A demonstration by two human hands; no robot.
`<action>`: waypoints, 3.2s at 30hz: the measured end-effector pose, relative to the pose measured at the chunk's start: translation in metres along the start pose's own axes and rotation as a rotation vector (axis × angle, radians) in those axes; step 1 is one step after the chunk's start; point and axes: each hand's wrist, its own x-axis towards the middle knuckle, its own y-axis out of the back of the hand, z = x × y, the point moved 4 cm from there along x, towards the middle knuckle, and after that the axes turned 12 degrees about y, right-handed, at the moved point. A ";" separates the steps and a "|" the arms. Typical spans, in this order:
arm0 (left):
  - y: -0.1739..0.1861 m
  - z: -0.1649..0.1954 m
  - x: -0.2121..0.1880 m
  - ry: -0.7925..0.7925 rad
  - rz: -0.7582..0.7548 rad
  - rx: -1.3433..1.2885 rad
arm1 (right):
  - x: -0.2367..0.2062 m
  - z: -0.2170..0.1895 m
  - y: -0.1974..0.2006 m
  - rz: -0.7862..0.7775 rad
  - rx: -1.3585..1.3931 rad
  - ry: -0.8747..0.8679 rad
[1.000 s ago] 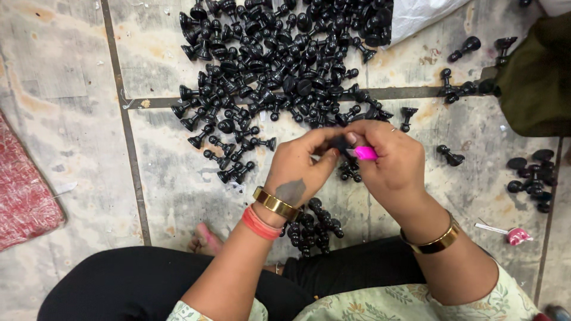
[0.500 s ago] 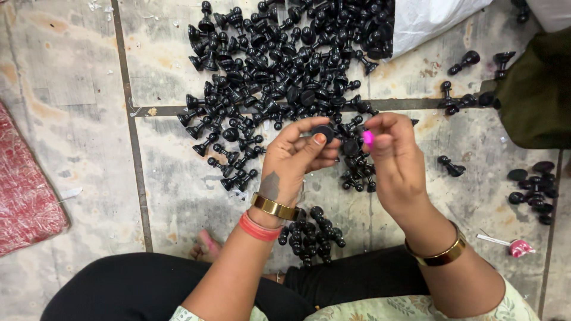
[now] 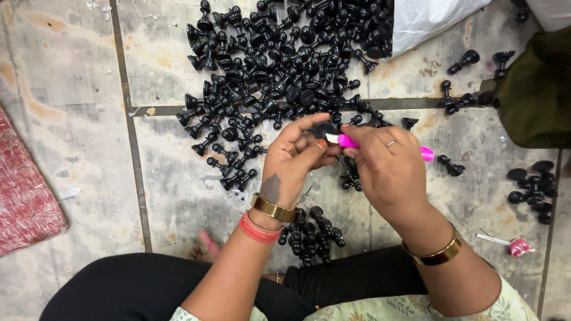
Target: The person sits on the floor among a large pile of black chess pieces and uses a pink utility knife to trim the felt base of each piece, working one piece at a time and placing finished pieces back on the floor.
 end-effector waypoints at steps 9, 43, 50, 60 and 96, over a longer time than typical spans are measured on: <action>-0.003 -0.008 0.000 -0.032 -0.050 0.049 | -0.001 -0.003 0.005 0.044 -0.065 0.033; -0.006 0.002 -0.006 -0.083 0.048 0.196 | -0.001 -0.007 0.006 0.083 -0.054 0.022; -0.004 -0.003 -0.006 -0.071 0.069 0.150 | -0.005 -0.006 0.005 0.101 -0.039 0.004; 0.001 -0.008 0.003 -0.085 0.097 0.072 | -0.004 0.005 -0.002 0.147 0.064 -0.279; 0.026 -0.018 0.012 -0.444 0.386 1.603 | -0.075 -0.013 -0.113 -1.097 0.359 -0.050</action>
